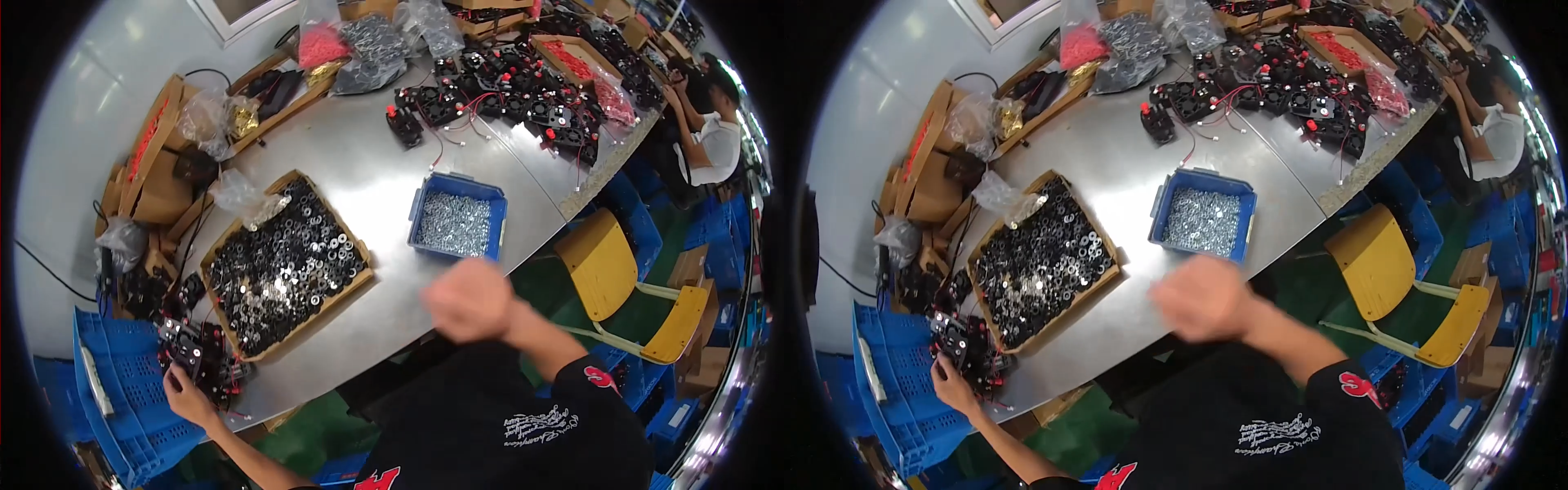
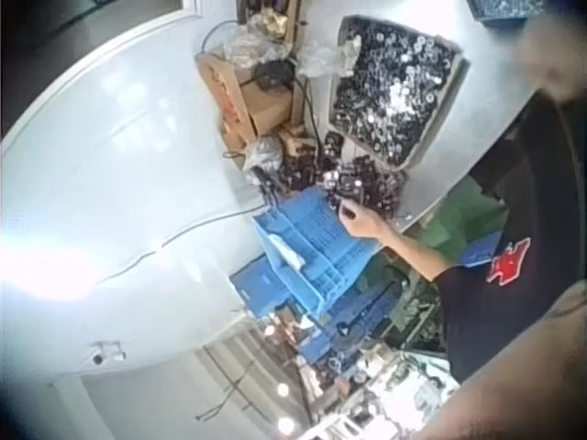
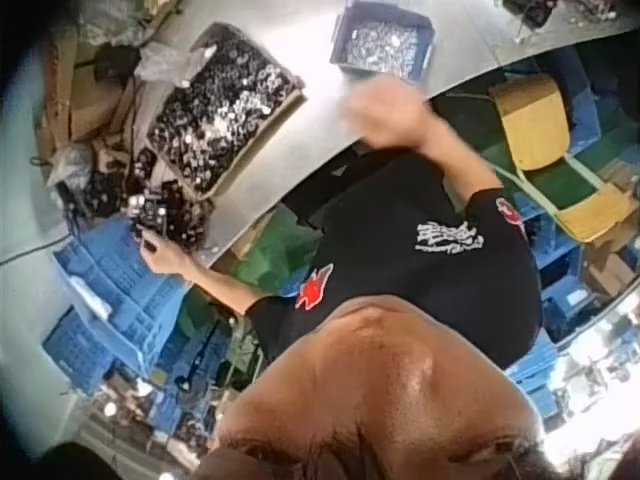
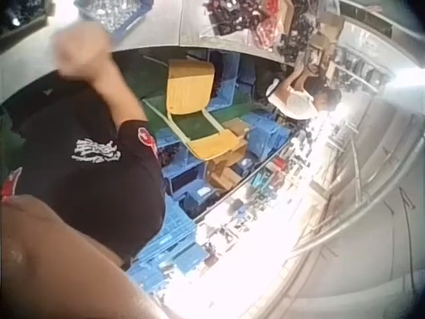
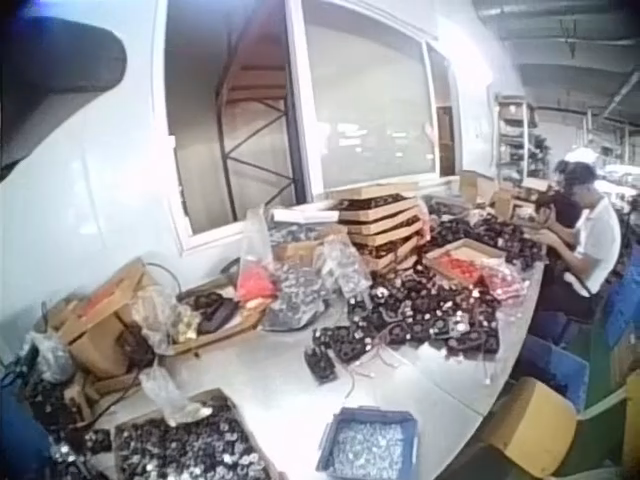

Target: Assembling small electronic components by hand at a factory workbench, picking screws and parts from trays.

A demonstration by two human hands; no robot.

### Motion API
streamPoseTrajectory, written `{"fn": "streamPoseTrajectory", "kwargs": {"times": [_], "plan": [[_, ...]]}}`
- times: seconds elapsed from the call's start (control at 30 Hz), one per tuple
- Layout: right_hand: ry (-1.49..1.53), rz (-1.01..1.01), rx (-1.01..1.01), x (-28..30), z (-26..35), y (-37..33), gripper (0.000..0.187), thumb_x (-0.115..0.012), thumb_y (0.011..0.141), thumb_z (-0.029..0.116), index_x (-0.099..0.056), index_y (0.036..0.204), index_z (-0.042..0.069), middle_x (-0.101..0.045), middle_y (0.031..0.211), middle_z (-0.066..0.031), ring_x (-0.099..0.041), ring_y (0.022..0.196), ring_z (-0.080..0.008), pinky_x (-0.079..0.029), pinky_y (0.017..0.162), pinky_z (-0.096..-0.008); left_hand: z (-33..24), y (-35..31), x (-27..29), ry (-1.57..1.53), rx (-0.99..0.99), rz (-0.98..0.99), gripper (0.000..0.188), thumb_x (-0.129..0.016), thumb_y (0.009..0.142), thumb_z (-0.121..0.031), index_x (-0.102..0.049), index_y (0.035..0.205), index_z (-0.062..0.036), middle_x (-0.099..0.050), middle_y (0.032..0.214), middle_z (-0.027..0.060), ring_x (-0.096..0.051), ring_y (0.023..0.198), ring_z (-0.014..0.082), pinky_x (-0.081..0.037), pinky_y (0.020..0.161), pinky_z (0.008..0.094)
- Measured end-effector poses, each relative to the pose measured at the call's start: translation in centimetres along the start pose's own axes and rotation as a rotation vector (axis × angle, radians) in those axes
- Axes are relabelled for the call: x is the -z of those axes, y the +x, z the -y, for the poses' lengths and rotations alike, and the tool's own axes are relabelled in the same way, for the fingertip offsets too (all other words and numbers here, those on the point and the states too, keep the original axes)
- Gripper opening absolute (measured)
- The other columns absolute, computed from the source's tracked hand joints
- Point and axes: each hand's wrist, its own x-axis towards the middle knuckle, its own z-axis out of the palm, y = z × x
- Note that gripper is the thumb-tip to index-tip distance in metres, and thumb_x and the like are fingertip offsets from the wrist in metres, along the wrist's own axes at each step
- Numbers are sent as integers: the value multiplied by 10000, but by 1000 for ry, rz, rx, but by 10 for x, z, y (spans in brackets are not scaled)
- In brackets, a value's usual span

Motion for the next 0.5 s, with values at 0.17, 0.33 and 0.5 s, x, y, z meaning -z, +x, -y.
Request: {"fn": "streamPoseTrajectory", "kwargs": {"times": [0.17,0.33,0.5], "plan": [[-523,-111,-424,59,-183,32,252,-648,811,79,-623,1057,31,-611,1021,-172,-593,976,-349,-469,867,-422,35,33,-34,390,-203,-71,399,-543,968,-415,-671,1118,-69,-691,991,137,-659,913,310,-499,742,393],[-771,258,-971,117,-303,15,606,-580,780,180,-498,1347,-17,-497,1388,-243,-456,1308,-374,-357,1095,-428,46,43,-62,646,-479,-53,248,-516,964,-226,-623,1152,-105,-630,982,152,-605,879,368,-490,725,451],[-884,427,-741,181,-356,-19,562,-691,787,363,-606,1227,24,-619,1207,-211,-566,1171,-358,-438,971,-443,-31,41,-70,659,-422,-282,545,-570,870,-603,-603,917,-61,-589,873,141,-597,808,329,-452,662,455]]}}
